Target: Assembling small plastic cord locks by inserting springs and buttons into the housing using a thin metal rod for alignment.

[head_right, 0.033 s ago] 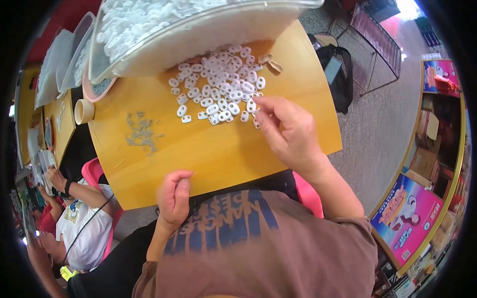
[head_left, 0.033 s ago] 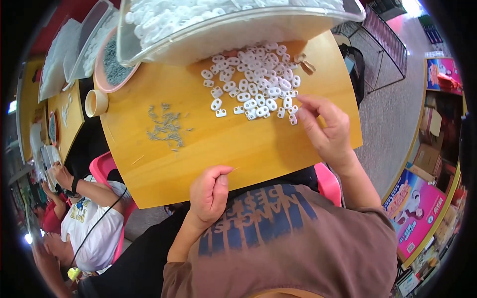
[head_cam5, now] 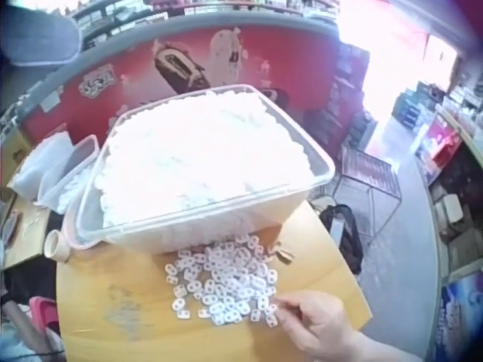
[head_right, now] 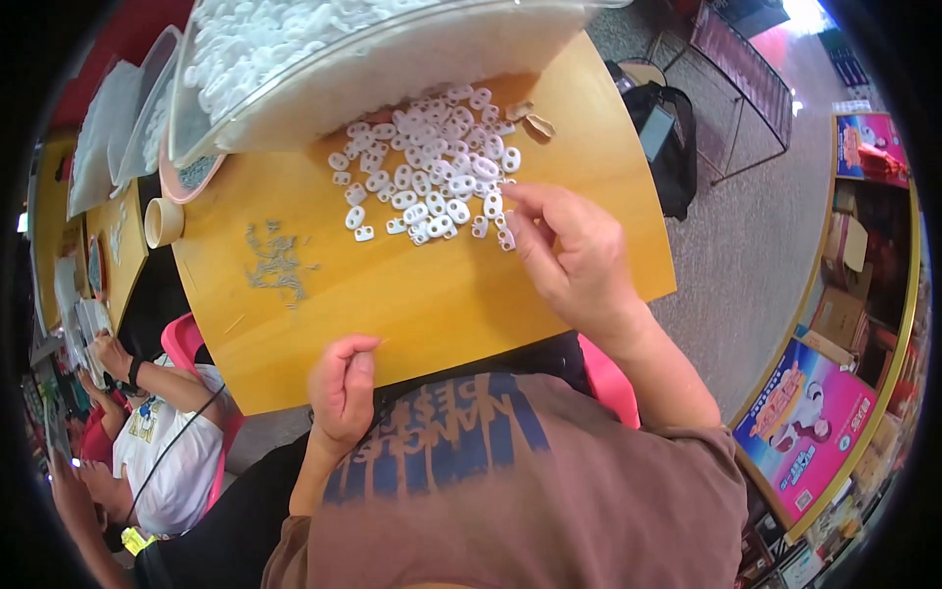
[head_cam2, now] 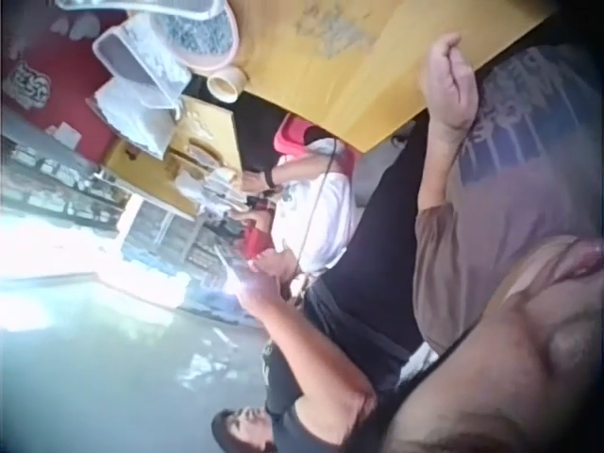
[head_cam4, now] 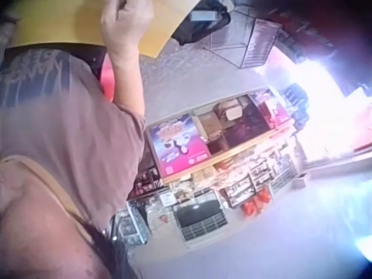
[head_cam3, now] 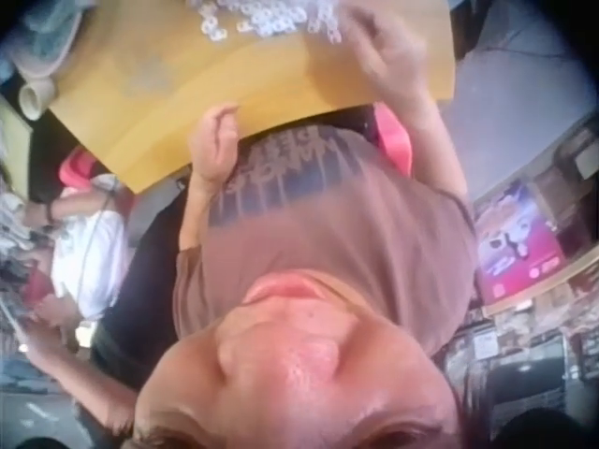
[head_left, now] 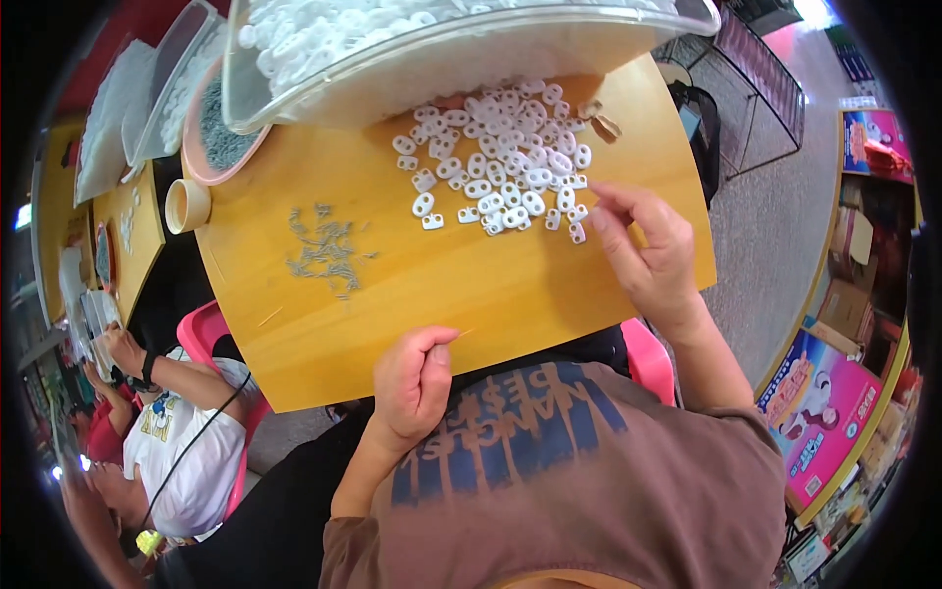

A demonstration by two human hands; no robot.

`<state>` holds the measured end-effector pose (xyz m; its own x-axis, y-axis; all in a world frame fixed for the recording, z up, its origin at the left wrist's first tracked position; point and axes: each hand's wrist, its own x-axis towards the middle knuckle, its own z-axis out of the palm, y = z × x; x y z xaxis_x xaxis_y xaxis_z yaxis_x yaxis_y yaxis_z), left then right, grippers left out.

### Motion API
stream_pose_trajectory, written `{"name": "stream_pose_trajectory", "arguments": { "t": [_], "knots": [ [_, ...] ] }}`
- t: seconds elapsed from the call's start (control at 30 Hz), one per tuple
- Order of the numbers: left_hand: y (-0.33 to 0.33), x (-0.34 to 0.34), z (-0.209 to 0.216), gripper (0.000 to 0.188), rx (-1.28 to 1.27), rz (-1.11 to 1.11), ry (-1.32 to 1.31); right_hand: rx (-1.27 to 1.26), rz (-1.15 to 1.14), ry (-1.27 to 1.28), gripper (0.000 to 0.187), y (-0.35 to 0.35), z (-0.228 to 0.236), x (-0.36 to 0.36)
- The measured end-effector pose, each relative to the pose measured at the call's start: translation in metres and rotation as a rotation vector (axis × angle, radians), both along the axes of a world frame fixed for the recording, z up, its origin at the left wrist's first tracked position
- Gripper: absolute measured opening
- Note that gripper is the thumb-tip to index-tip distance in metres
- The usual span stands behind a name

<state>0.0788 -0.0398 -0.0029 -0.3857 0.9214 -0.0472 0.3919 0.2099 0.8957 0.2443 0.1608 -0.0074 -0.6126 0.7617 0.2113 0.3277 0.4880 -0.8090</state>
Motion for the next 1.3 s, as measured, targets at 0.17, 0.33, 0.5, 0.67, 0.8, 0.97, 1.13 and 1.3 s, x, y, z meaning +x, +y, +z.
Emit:
{"name": "stream_pose_trajectory", "arguments": {
  "t": [0.17,0.33,0.5,0.67,0.8,0.97,1.13,1.3],
  "knots": [
    [0.011,0.002,-0.001,0.014,0.05,-0.055,0.208,0.049,0.001,-0.001,0.014,0.004,-0.001,-0.001],
    [0.015,-0.004,-0.006,0.013,0.038,-0.048,0.356,0.239,0.054,0.017,0.016,0.004,-0.012,-0.003],
    [0.023,-0.013,-0.014,0.013,0.094,0.044,0.543,0.398,0.197,-0.018,0.019,-0.002,-0.011,-0.031],
    [0.019,-0.013,-0.011,0.01,0.09,0.059,0.554,0.473,0.29,-0.134,0.022,0.002,-0.014,-0.04],
    [0.018,-0.019,-0.02,0.021,0.136,0.092,0.617,0.452,0.258,-0.133,0.021,0.0,-0.012,-0.048],
    [0.018,-0.027,-0.024,0.025,0.14,0.065,0.711,0.455,0.233,-0.103,0.018,-0.002,-0.012,-0.053],
    [0.021,-0.029,-0.016,0.019,0.173,0.062,0.699,0.497,0.271,-0.079,0.022,-0.004,-0.01,-0.054],
    [0.017,-0.029,-0.018,0.021,0.154,0.037,0.709,0.522,0.285,-0.015,0.024,-0.006,-0.008,-0.055]
  ]
}}
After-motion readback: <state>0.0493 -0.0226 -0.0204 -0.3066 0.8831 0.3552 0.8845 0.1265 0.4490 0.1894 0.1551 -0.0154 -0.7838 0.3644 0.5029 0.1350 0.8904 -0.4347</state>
